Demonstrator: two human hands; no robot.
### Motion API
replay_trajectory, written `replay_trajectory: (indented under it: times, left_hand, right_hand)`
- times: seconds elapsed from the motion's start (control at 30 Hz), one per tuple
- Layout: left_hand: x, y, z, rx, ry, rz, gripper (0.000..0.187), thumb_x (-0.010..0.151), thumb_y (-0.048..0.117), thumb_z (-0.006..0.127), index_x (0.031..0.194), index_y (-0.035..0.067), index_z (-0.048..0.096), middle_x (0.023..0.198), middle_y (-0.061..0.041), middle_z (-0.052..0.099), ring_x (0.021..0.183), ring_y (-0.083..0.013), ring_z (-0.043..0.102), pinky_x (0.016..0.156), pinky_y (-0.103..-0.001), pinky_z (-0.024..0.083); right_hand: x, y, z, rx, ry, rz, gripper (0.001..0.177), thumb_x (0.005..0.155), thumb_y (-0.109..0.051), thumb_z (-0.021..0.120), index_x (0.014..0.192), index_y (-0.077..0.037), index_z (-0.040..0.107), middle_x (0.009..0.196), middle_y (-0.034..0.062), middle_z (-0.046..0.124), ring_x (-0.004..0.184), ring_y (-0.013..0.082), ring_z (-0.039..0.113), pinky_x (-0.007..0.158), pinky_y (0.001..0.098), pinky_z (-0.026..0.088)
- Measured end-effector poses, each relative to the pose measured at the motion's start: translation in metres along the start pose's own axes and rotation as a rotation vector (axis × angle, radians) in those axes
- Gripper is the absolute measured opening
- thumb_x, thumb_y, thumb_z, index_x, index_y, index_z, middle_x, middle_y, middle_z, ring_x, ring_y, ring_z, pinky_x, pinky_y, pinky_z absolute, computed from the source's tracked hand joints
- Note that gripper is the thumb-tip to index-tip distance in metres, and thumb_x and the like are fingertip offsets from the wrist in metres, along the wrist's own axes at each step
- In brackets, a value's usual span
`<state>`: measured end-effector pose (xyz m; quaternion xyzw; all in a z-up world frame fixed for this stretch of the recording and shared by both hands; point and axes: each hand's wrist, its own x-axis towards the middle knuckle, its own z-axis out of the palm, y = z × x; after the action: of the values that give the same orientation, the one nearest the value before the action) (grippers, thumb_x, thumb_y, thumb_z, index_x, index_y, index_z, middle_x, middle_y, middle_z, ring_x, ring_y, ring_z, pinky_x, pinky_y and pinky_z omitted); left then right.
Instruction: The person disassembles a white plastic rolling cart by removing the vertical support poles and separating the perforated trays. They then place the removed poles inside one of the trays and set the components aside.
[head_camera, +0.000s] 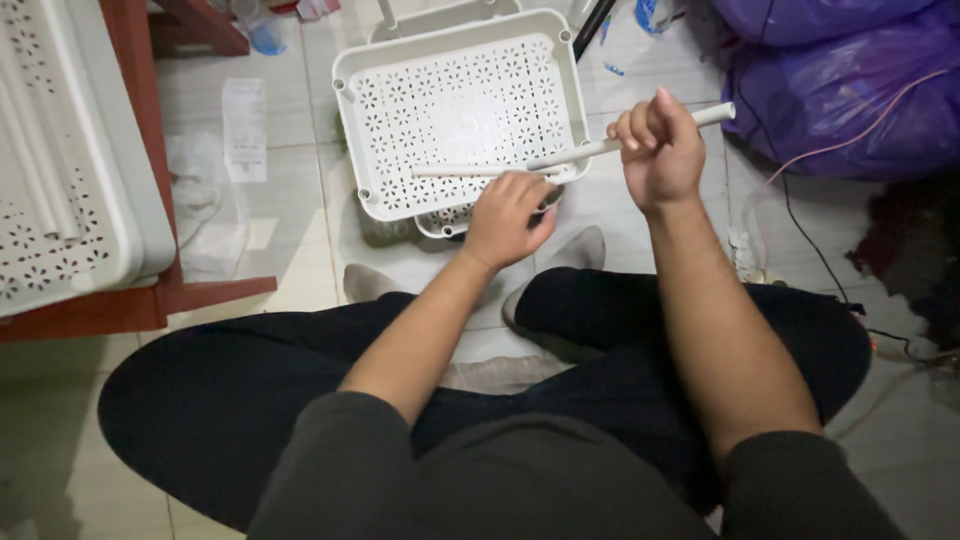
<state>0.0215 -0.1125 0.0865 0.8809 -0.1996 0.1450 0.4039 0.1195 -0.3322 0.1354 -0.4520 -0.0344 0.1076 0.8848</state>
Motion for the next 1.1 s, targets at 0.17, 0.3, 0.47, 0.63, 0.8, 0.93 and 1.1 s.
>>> replay_trajectory:
  times: [0.17, 0.3, 0.47, 0.63, 0.8, 0.93, 1.1]
  left_hand:
    - [0.035, 0.02, -0.022, 0.017, 0.091, -0.017, 0.041, 0.089, 0.027, 0.071, 0.127, 0.01, 0.066, 0.115, -0.013, 0.071, 0.107, -0.0337, 0.065, 0.095, -0.043, 0.047]
    - [0.032, -0.003, -0.019, -0.117, -0.077, -0.229, 0.029, 0.097, 0.022, 0.068, 0.125, 0.012, 0.071, 0.111, -0.01, 0.073, 0.104, -0.0301, 0.068, 0.093, -0.042, 0.052]
    - [0.015, -0.062, -0.023, 0.038, 0.013, -0.307, 0.025, 0.095, 0.015, 0.067, 0.119, 0.01, 0.072, 0.112, -0.011, 0.073, 0.103, -0.0323, 0.067, 0.093, -0.044, 0.052]
    - [-0.013, -0.103, -0.038, 0.174, -0.225, -0.582, 0.028, 0.086, 0.013, 0.071, 0.114, 0.013, 0.074, 0.106, -0.013, 0.072, 0.102, -0.0346, 0.066, 0.092, -0.045, 0.051]
    - [-0.027, -0.118, -0.035, 0.149, -0.32, -0.685, 0.027, 0.086, 0.015, 0.073, 0.113, 0.018, 0.076, 0.107, -0.012, 0.071, 0.104, -0.0345, 0.065, 0.094, -0.046, 0.05]
    - [-0.031, -0.125, -0.035, 0.148, -0.35, -0.642, 0.028, 0.086, 0.017, 0.074, 0.113, 0.022, 0.078, 0.109, -0.01, 0.072, 0.104, -0.0334, 0.066, 0.095, -0.046, 0.049]
    - [-0.033, -0.126, -0.032, 0.161, -0.326, -0.64, 0.024, 0.09, 0.028, 0.07, 0.11, 0.02, 0.079, 0.109, -0.01, 0.074, 0.105, -0.0327, 0.066, 0.095, -0.046, 0.049]
  right_hand:
    - [-0.004, 0.01, 0.005, 0.169, 0.032, 0.086, 0.043, 0.112, -0.032, 0.048, 0.073, -0.015, 0.038, 0.073, 0.0029, 0.043, 0.083, 0.0237, 0.052, 0.099, 0.0435, 0.045]
    - [-0.005, 0.026, 0.007, 0.188, 0.059, 0.142, 0.035, 0.108, -0.037, 0.047, 0.085, -0.011, 0.05, 0.086, 0.0097, 0.059, 0.094, 0.0292, 0.063, 0.101, 0.0462, 0.049]
    - [-0.005, 0.056, 0.002, -0.569, 0.227, 0.324, 0.05, 0.088, -0.021, 0.073, 0.126, -0.015, 0.041, 0.111, 0.0076, 0.063, 0.102, 0.0204, 0.064, 0.087, 0.0402, 0.054]
    - [-0.028, 0.085, -0.006, -1.337, -0.141, 0.402, 0.054, 0.084, -0.028, 0.079, 0.127, -0.008, 0.053, 0.114, 0.0157, 0.066, 0.103, 0.0286, 0.067, 0.089, 0.0403, 0.056]
    - [-0.049, 0.111, -0.004, -1.636, -0.581, 0.341, 0.046, 0.085, -0.024, 0.077, 0.129, -0.013, 0.065, 0.135, 0.0126, 0.058, 0.117, 0.0368, 0.062, 0.098, 0.0457, 0.052]
    - [-0.057, 0.127, -0.004, -1.687, -0.655, 0.399, 0.065, 0.081, -0.02, 0.075, 0.143, -0.016, 0.055, 0.148, 0.0123, 0.05, 0.123, 0.0367, 0.058, 0.101, 0.0458, 0.051]
    - [-0.063, 0.138, -0.006, -1.772, -0.67, 0.403, 0.073, 0.078, -0.021, 0.075, 0.146, -0.017, 0.049, 0.155, 0.0121, 0.041, 0.131, 0.0362, 0.05, 0.102, 0.0465, 0.048]
